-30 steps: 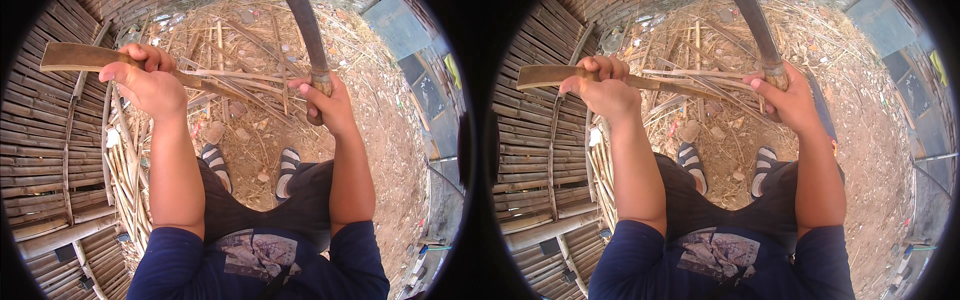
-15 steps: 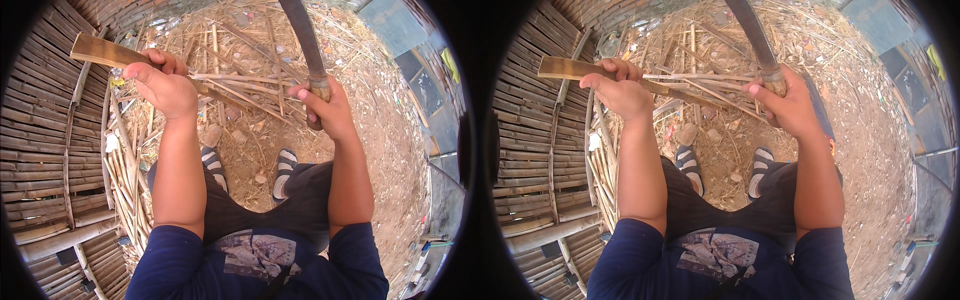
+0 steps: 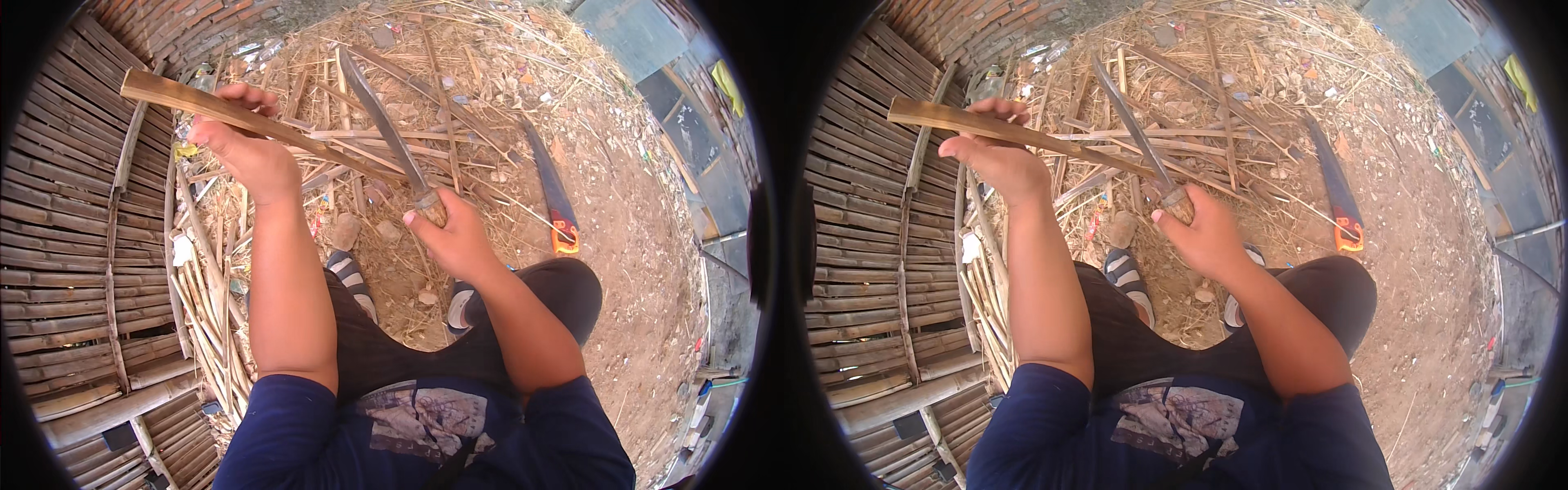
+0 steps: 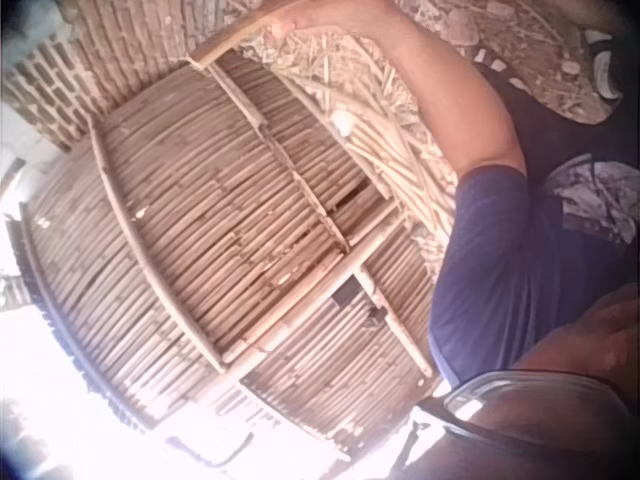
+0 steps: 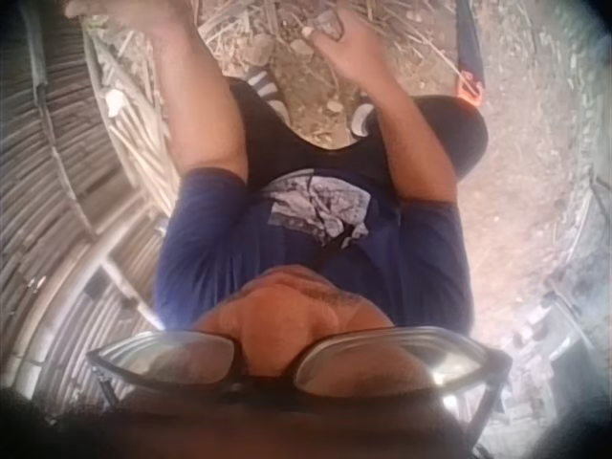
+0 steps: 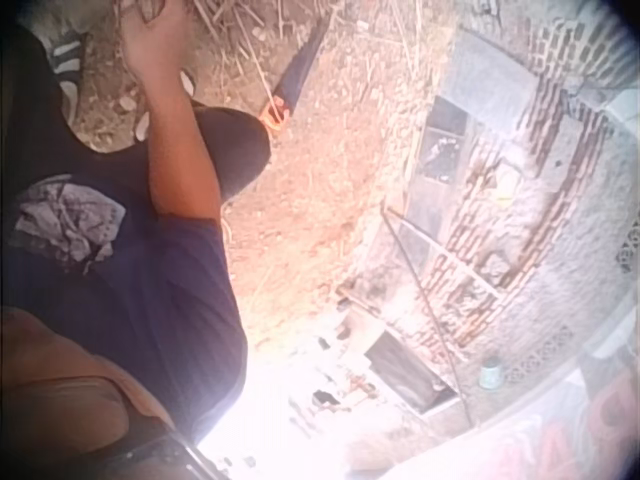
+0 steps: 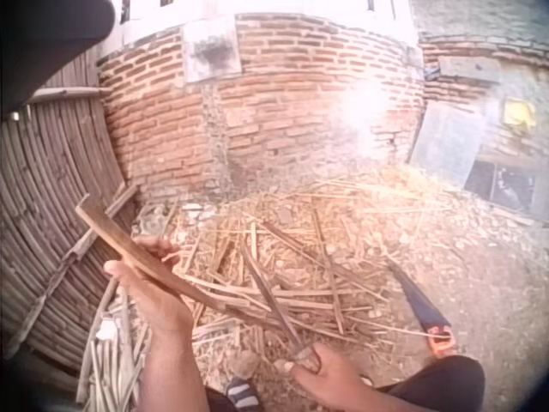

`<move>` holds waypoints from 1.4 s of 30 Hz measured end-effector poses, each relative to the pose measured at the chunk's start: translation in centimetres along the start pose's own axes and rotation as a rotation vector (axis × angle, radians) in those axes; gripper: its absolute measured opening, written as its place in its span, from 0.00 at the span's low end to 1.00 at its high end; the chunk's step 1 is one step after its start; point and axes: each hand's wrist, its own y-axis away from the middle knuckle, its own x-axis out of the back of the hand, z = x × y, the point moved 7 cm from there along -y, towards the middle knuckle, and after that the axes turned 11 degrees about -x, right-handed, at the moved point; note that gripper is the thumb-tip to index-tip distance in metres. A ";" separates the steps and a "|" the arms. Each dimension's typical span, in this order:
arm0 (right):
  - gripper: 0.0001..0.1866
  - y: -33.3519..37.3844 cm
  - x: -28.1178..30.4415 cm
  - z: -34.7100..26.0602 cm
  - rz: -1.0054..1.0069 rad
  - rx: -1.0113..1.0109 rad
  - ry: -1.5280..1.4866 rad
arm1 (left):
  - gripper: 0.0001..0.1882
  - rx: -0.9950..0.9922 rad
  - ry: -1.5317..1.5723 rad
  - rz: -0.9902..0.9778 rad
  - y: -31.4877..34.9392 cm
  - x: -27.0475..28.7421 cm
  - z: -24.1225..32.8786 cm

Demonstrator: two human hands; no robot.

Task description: The person uses a large blade to shave thin layers off a piece of wood, rotating the wood to work on different sides.

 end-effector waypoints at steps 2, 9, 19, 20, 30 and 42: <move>0.22 -0.3 -0.5 0.4 -0.020 -0.028 0.059 | 0.47 -0.205 -0.123 -0.090 -2.3 0.4 2.3; 0.21 -0.3 -1.3 -0.1 -0.101 -0.037 0.057 | 0.45 -0.123 0.117 0.025 -5.5 3.7 7.5; 0.19 3.2 -3.3 -3.9 0.047 0.264 0.042 | 0.32 -0.075 -0.086 0.186 -2.8 1.5 6.8; 0.20 3.0 -4.2 -2.4 0.025 0.182 0.106 | 0.32 -0.064 -0.124 0.184 -2.4 1.4 6.5; 0.19 0.7 -4.9 -1.2 -0.101 -0.025 0.259 | 0.38 -0.007 -0.008 0.267 -2.7 4.3 5.8; 0.20 0.8 -8.4 1.0 -0.055 0.112 0.379 | 0.36 -0.011 -0.087 0.261 -2.2 3.3 5.8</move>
